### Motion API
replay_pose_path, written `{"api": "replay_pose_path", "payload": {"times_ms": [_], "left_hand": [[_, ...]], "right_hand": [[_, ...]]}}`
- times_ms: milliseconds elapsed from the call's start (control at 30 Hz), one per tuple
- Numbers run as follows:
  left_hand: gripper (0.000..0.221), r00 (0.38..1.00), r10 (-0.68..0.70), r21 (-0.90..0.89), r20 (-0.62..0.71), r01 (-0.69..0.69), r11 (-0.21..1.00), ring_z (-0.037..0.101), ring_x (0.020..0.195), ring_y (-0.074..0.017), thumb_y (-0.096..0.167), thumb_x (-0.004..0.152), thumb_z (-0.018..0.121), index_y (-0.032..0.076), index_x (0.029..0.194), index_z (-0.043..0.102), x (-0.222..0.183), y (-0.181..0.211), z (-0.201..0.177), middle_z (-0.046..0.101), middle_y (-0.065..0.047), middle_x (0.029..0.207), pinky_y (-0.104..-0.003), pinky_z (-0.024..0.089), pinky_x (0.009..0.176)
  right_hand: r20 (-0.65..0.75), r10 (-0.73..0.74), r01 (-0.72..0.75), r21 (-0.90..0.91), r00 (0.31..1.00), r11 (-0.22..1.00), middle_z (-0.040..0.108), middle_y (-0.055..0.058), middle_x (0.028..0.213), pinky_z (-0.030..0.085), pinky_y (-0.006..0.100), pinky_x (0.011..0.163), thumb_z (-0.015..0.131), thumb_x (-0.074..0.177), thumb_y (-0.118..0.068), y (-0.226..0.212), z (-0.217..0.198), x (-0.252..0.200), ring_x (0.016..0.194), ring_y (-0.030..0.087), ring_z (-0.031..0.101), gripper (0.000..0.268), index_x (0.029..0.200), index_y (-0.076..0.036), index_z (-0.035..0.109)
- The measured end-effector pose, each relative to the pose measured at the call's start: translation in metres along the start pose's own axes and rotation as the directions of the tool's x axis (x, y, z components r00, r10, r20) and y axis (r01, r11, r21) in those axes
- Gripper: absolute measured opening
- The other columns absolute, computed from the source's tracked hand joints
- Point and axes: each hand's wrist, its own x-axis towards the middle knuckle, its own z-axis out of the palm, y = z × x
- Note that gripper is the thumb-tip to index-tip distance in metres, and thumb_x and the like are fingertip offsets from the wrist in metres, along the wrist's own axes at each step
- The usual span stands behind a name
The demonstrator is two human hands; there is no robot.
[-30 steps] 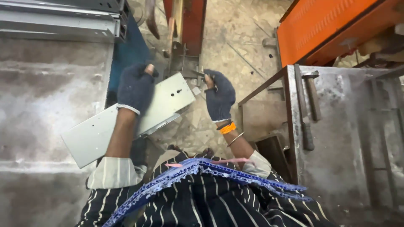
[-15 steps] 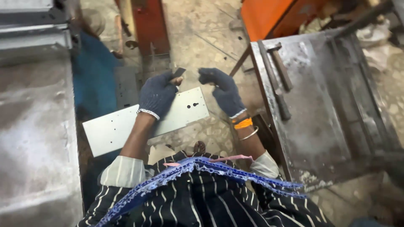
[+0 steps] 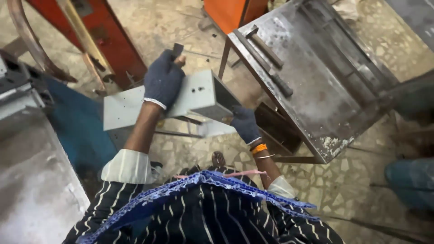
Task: Assembling and spot welding metal enclosure components using a manual welding machine.
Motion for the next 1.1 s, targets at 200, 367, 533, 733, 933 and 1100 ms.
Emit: {"api": "replay_pose_path", "payload": {"times_ms": [200, 367, 533, 733, 933, 1100], "left_hand": [[0.028, 0.969, 0.206, -0.182, -0.136, -0.229, 0.956, 0.073, 0.087, -0.0267, 0.031, 0.104, 0.058, 0.005, 0.113, 0.062, 0.022, -0.021, -0.015, 0.076, -0.012, 0.095, -0.039, 0.054, 0.075], [0.027, 0.994, 0.045, -0.521, -0.095, -0.088, 0.849, 0.067, 0.082, -0.0149, 0.031, 0.106, 0.057, 0.005, 0.112, 0.062, 0.008, -0.031, -0.005, 0.076, -0.007, 0.098, -0.030, 0.054, 0.069], [0.026, 0.993, 0.019, -0.758, -0.117, -0.101, 0.645, 0.069, 0.089, -0.0093, 0.029, 0.108, 0.058, 0.003, 0.113, 0.060, -0.004, -0.040, 0.027, 0.074, -0.005, 0.101, -0.026, 0.059, 0.074], [0.024, 0.986, -0.017, -0.642, -0.164, -0.093, 0.761, 0.064, 0.077, -0.0101, 0.023, 0.103, 0.068, 0.004, 0.111, 0.058, -0.018, 0.002, 0.023, 0.074, -0.006, 0.095, -0.026, 0.054, 0.066], [0.026, 0.960, 0.065, -0.544, -0.274, -0.210, 0.813, 0.069, 0.087, -0.0102, 0.022, 0.102, 0.073, 0.003, 0.109, 0.056, -0.011, 0.004, 0.050, 0.075, -0.007, 0.101, -0.028, 0.057, 0.070], [0.027, 0.988, -0.102, -0.457, -0.119, 0.036, 0.889, 0.066, 0.072, -0.0165, 0.027, 0.100, 0.072, 0.003, 0.106, 0.062, 0.004, 0.013, 0.095, 0.071, -0.014, 0.087, -0.032, 0.053, 0.066]], "right_hand": [[-0.280, -0.227, 0.208, -0.097, 0.933, 0.973, 0.069, 0.014, 0.077, 0.051, 0.036, 0.064, 0.088, 0.072, -0.020, -0.091, -0.024, 0.003, 0.065, 0.021, 0.063, 0.035, 0.095, 0.001, 0.072], [-0.332, -0.271, 0.142, -0.365, 0.904, 0.920, 0.068, 0.016, 0.077, 0.049, 0.041, 0.061, 0.084, 0.079, -0.029, -0.167, -0.053, -0.003, 0.066, 0.032, 0.065, 0.030, 0.090, -0.004, 0.073], [-0.295, -0.302, 0.064, -0.611, 0.907, 0.789, 0.066, 0.018, 0.074, 0.046, 0.046, 0.057, 0.082, 0.084, -0.039, -0.188, -0.081, -0.010, 0.065, 0.039, 0.063, 0.033, 0.089, -0.007, 0.073], [-0.226, -0.345, 0.105, -0.682, 0.911, 0.724, 0.067, 0.017, 0.075, 0.047, 0.048, 0.056, 0.079, 0.088, -0.038, -0.211, -0.113, -0.006, 0.066, 0.040, 0.064, 0.028, 0.089, -0.010, 0.074], [-0.147, -0.411, 0.181, -0.731, 0.900, 0.658, 0.066, 0.017, 0.074, 0.045, 0.048, 0.055, 0.079, 0.087, -0.040, -0.198, -0.167, 0.028, 0.067, 0.041, 0.063, 0.031, 0.088, -0.010, 0.074], [-0.106, -0.390, 0.178, -0.761, 0.915, 0.624, 0.063, 0.018, 0.069, 0.043, 0.049, 0.055, 0.079, 0.090, -0.043, -0.169, -0.227, 0.080, 0.064, 0.041, 0.061, 0.036, 0.080, -0.009, 0.072]]}}
